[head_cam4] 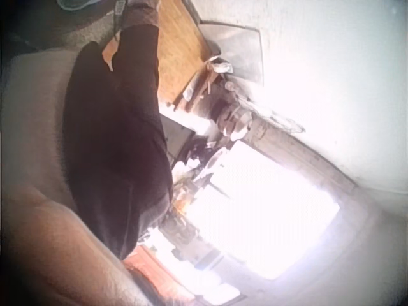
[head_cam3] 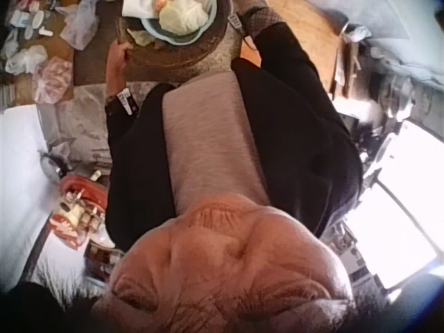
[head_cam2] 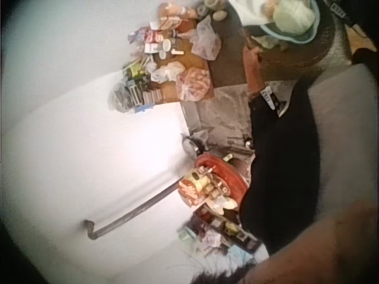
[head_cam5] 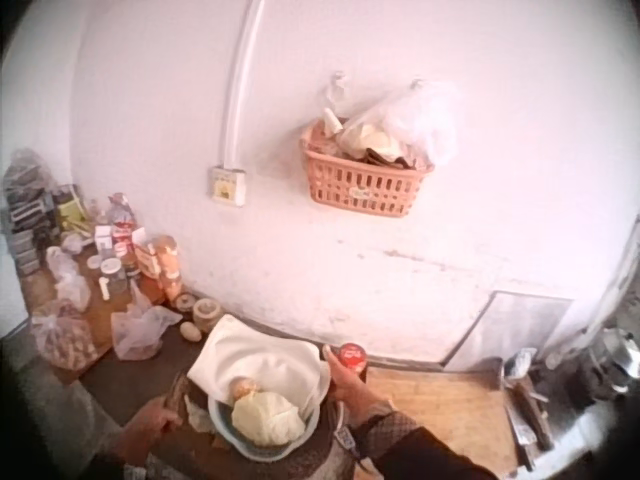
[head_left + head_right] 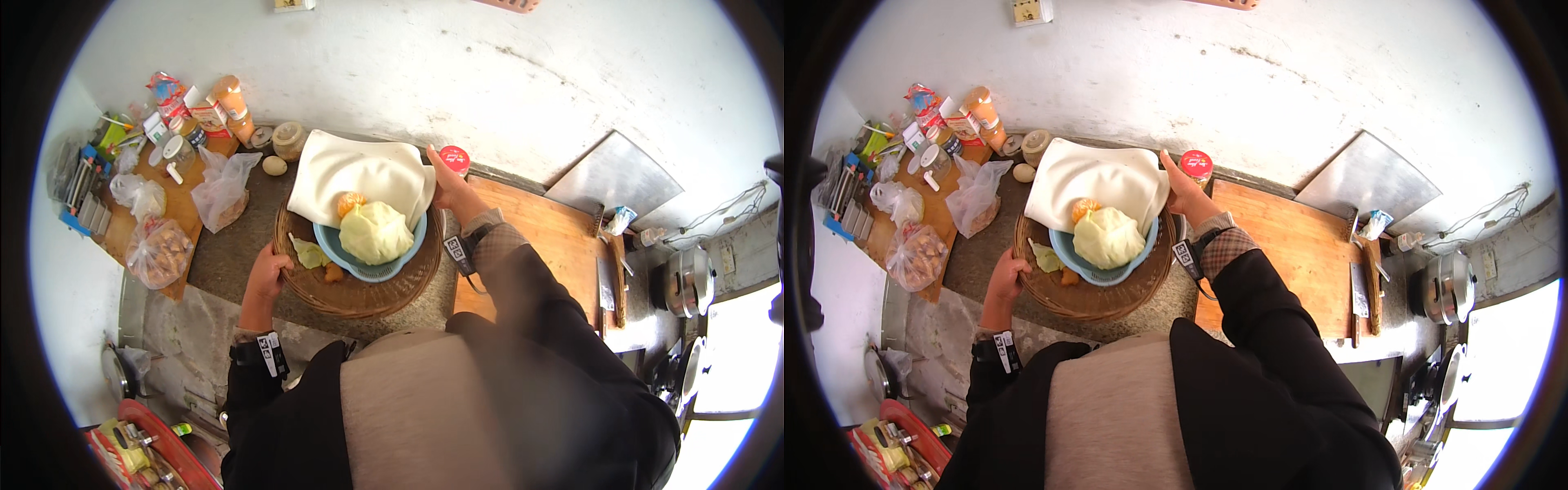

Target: The person washes a wok, a pot lid, and a metal bowl in a double-basin sink using a sponge and running water. After rinsing each item, the person places them on the countertop or stove. The person then moves to the counter, handles a bamboo steamer and bowls of food, and returns to the sink to rinse a cloth.

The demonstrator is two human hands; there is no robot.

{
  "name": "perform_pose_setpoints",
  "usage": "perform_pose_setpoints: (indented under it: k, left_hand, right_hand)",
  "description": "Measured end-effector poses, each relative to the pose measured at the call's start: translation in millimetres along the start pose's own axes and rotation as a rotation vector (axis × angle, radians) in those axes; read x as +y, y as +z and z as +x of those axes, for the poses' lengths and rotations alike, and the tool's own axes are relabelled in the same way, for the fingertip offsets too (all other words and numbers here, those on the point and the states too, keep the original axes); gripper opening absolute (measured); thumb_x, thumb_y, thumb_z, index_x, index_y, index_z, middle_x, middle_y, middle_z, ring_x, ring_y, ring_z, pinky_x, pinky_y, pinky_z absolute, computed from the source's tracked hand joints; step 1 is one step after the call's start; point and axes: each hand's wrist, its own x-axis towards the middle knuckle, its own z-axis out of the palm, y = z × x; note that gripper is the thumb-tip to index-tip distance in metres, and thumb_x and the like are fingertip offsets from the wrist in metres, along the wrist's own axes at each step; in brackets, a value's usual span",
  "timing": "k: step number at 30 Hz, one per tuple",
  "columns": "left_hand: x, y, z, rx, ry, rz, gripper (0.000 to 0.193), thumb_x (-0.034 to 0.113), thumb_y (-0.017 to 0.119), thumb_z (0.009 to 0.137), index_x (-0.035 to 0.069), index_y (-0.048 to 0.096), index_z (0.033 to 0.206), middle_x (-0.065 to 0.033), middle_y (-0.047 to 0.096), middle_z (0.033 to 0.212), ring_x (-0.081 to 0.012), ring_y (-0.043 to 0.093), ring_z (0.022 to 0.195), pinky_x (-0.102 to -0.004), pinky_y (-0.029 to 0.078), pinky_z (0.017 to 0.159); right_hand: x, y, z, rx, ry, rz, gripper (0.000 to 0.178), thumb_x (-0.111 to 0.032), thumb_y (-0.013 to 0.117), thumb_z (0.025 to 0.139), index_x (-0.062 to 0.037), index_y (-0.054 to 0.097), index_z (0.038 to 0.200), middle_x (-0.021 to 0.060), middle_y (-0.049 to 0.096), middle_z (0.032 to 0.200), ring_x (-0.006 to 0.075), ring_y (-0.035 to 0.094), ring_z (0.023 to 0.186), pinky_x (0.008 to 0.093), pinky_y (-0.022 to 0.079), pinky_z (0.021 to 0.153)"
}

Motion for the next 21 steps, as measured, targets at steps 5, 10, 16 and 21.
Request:
perform_pose_setpoints:
  k: [5, 10, 16, 21]
  left_hand:
    - [6, -12, -26, 0.014, -0.026, 0.038, 0.046, -0.007, 0.049, 0.062, -0.004, 0.052, 0.108, -0.005, 0.057, 0.089, -0.0167, 0.054, 0.074, -0.0265, 0.045, 0.064]
    - [-4, -27, -39, -0.014, -0.042, -0.069, 0.05, -0.005, 0.046, 0.063, -0.005, 0.05, 0.112, -0.0101, 0.059, 0.099, -0.0205, 0.06, 0.086, -0.0299, 0.05, 0.075]
    - [1, -47, -51, 0.006, 0.018, -0.138, 0.048, -0.004, 0.046, 0.063, -0.006, 0.05, 0.111, -0.0126, 0.06, 0.103, -0.023, 0.06, 0.09, -0.0322, 0.05, 0.079]
    - [-1, -55, -66, 0.12, -0.002, -0.125, 0.049, -0.006, 0.045, 0.064, -0.006, 0.05, 0.113, -0.0123, 0.06, 0.104, -0.0226, 0.06, 0.09, -0.0323, 0.05, 0.08]
  right_hand:
    - [6, 26, 17, 0.219, -0.273, -0.228, 0.026, 0.0, 0.063, 0.077, 0.0079, 0.059, 0.101, 0.017, 0.064, 0.099, 0.0262, 0.064, 0.08, 0.0372, 0.054, 0.072]
    - [4, 81, 19, 0.01, -0.828, -0.663, 0.022, 0.003, 0.057, 0.075, -0.0033, 0.063, 0.095, 0.0046, 0.066, 0.085, 0.0189, 0.063, 0.08, 0.0309, 0.05, 0.068]
    - [-9, 147, -14, -0.487, -1.063, -1.48, 0.04, -0.001, 0.057, 0.066, -0.0119, 0.064, 0.104, 0.0099, 0.061, 0.103, 0.0254, 0.057, 0.098, 0.0344, 0.047, 0.086]
    - [-18, 183, -26, -1.051, -1.688, -2.01, 0.026, -0.009, 0.064, 0.065, -0.0103, 0.066, 0.091, 0.0018, 0.05, 0.127, 0.0268, 0.042, 0.121, 0.0379, 0.039, 0.1]
